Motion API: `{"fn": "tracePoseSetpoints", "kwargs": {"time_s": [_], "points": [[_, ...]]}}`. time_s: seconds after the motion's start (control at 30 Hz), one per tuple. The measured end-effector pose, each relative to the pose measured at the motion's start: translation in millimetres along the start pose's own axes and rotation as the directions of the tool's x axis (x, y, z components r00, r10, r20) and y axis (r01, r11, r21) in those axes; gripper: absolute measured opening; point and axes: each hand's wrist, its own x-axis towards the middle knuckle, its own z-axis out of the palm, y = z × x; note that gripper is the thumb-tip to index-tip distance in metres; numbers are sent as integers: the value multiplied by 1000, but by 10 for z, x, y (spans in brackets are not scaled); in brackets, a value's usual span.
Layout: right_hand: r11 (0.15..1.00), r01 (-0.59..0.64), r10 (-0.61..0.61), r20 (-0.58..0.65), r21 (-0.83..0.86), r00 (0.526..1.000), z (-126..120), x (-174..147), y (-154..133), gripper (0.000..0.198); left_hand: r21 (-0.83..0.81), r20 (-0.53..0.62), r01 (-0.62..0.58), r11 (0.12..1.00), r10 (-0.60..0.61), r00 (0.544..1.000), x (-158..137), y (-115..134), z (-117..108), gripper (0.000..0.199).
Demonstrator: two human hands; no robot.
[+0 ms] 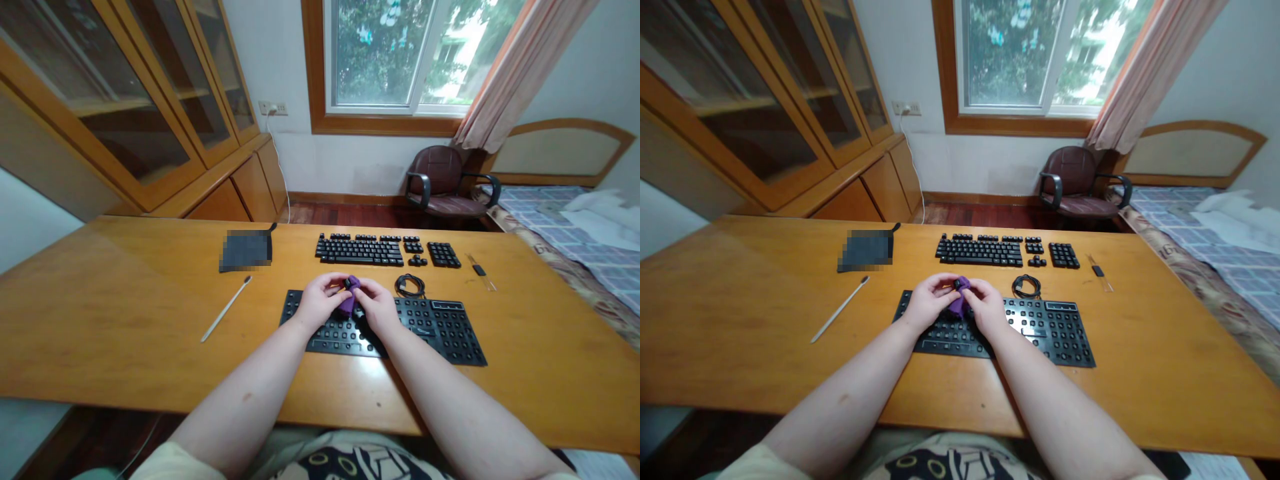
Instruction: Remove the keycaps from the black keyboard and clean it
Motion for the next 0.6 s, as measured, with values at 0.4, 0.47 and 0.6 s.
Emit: {"fn": "tracePoseSetpoints", "kwargs": {"time_s": [0.4,0.47,0.6], "points": [[997,24,-27,-44,-79,999,-4,-42,7,17,-25,-13,38,999,-39,999,-7,23,6,35],[998,14,-17,-39,-67,999,7,-42,14,19,-17,-11,25,1000,-25,1000,-7,20,3,35],[997,-57,60,-51,45,997,9,-15,40,25,1,-19,0,1000,0,1000,0,10,-4,32]]}}
